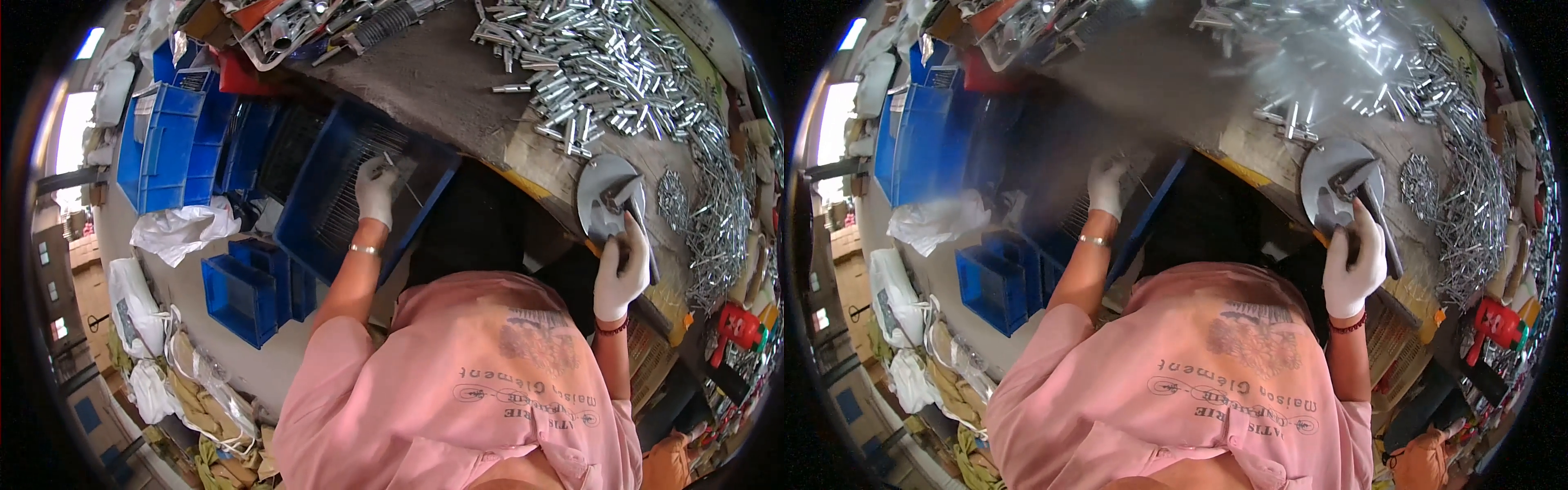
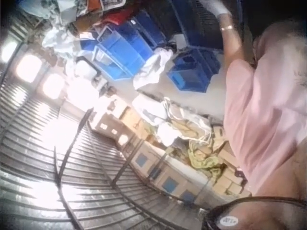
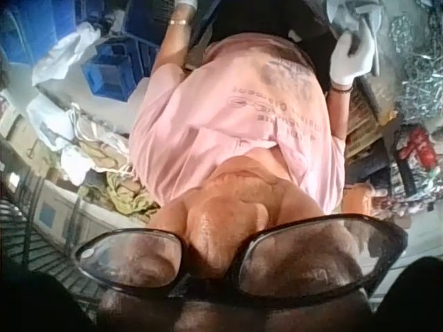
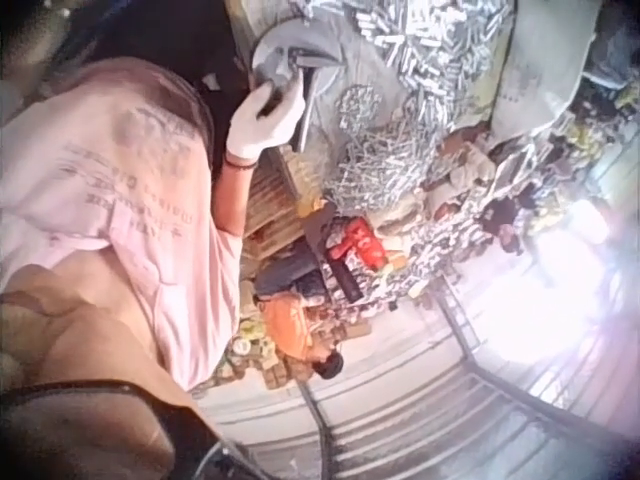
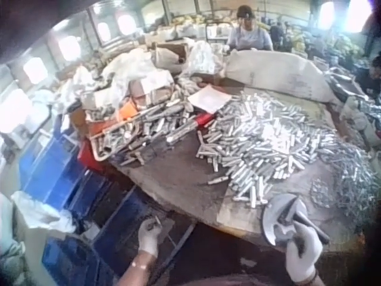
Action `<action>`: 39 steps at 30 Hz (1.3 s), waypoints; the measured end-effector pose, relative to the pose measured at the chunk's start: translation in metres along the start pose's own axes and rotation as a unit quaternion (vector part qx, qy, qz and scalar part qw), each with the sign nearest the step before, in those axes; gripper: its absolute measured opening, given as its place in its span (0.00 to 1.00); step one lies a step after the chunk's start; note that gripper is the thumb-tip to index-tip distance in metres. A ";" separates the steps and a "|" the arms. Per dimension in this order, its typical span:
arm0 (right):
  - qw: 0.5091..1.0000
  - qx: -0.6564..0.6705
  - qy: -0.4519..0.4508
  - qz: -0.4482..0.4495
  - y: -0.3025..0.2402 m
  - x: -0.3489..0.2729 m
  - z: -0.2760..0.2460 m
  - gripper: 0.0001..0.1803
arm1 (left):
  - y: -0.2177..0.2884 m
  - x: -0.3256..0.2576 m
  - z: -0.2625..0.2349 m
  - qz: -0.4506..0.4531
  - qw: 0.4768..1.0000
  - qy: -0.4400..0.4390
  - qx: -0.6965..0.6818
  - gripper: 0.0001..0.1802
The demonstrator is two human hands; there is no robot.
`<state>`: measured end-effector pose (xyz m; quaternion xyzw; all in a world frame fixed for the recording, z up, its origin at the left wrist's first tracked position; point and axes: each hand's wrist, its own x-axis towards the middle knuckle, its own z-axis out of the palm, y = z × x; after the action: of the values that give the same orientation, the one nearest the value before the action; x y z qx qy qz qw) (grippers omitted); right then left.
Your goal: Assembling small metal pins into circular metal base plates and sorting components at a factory workbench.
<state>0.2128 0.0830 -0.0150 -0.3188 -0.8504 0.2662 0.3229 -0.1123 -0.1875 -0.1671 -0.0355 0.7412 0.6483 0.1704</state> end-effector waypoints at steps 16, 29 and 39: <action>1.000 0.010 0.010 -0.017 -0.007 0.004 -0.001 0.28 | -0.177 0.219 -0.069 0.074 0.909 0.229 0.341 0.20; 0.998 -0.018 -0.027 -0.053 -0.021 0.017 -0.003 0.23 | -0.054 0.175 -0.044 0.294 0.921 0.239 0.092 0.15; 0.997 0.035 -0.014 -0.065 -0.019 0.021 -0.012 0.18 | 0.202 -0.081 0.155 0.426 0.851 -0.210 0.225 0.21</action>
<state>0.2017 0.0887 0.0135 -0.2475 -0.8640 0.2785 0.3387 -0.0594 -0.0190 0.0330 0.4596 0.7559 0.4652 0.0325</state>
